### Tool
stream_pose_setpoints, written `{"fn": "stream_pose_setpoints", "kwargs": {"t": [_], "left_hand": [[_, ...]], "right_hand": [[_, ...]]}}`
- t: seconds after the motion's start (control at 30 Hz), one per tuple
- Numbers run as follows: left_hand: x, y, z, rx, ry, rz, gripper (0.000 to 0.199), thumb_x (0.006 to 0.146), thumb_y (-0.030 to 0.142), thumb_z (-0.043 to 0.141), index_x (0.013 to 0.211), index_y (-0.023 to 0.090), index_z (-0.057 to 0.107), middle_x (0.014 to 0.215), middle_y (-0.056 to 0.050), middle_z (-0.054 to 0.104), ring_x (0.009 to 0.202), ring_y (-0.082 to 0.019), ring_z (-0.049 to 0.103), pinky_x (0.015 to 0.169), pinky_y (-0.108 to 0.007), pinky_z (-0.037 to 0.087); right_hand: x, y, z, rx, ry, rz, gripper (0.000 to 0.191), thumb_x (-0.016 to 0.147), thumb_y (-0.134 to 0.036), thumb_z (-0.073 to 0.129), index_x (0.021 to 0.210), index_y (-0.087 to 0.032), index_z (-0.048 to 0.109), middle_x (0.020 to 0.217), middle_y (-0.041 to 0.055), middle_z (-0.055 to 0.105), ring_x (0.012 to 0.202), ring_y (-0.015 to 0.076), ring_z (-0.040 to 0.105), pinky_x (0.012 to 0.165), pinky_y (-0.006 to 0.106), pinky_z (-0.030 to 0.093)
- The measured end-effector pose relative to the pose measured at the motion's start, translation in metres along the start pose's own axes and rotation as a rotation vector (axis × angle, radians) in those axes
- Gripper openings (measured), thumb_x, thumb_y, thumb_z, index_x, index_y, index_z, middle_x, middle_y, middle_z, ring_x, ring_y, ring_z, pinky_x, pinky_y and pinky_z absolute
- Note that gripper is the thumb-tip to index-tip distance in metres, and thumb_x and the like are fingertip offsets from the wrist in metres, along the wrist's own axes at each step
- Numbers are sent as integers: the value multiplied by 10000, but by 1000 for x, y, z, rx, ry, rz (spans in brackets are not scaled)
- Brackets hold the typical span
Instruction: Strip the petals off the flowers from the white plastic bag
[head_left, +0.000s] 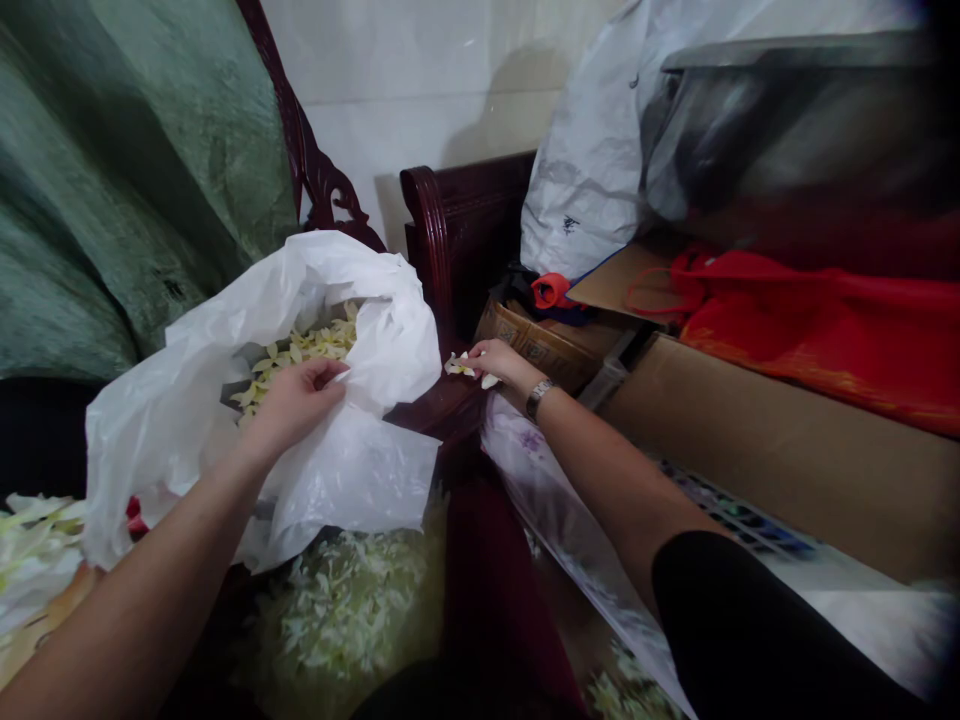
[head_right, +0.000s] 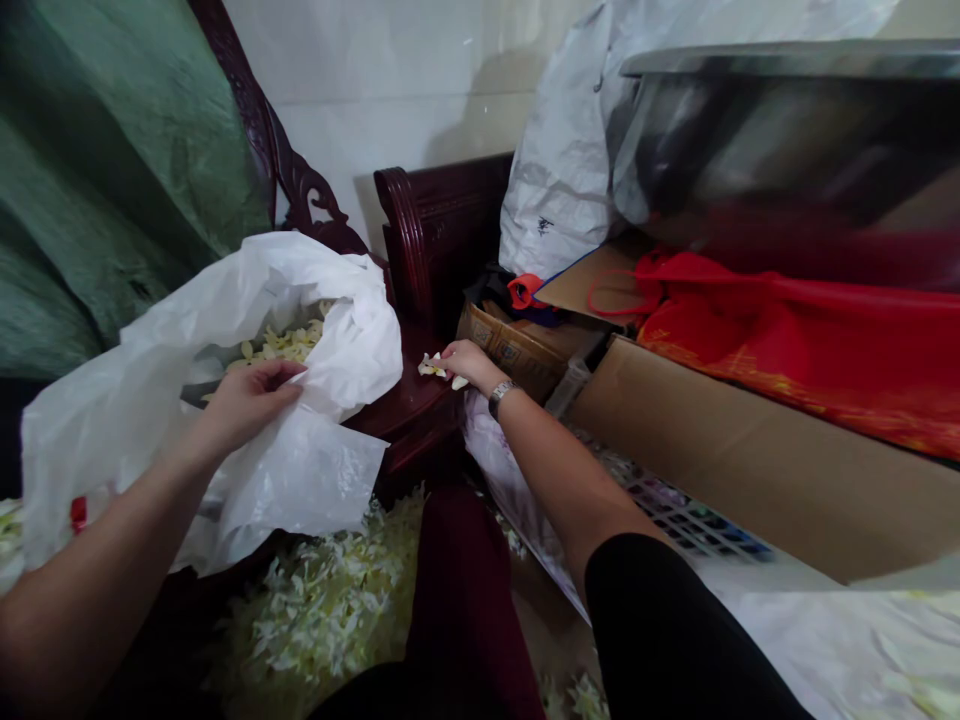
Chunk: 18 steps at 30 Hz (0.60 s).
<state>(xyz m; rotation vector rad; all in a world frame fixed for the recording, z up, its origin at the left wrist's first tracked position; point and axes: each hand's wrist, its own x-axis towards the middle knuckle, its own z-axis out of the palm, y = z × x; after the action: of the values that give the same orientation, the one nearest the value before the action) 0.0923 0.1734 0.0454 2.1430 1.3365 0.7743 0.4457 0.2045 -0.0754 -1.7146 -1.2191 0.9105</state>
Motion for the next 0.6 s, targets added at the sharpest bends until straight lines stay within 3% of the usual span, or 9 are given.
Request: {"fn": "stream_pose_setpoints", "kwargs": {"t": [0.27,0.43,0.6], "left_hand": [[-7,1,3,26,-66,53,390,780,373,627,1082,158,747,961,-60,769,833,-227,674,787,-334,512],[-11,-1,10,39,-88,51,418,807,418,622,1113,159,739,961,-66,761,818,-224,664,793,-346,503],[-15,-5,15,22,-92,57,429,814,433,628,1127,158,727,994,-77,758,844,-226,663,816,-357,505]], "right_hand": [[-17,-4,-13,87,-36,21,236,809,-301,824,735,-140,670,475,-11,615,399,77,513,405,164,375],[-27,-3,-14,144,-64,19,257,705,-209,891,804,-142,665,556,-9,664,435,93,565,442,182,450],[-25,0,-8,165,21,5,288,672,-99,870,836,-153,640,546,-49,638,401,82,544,417,175,447]]}}
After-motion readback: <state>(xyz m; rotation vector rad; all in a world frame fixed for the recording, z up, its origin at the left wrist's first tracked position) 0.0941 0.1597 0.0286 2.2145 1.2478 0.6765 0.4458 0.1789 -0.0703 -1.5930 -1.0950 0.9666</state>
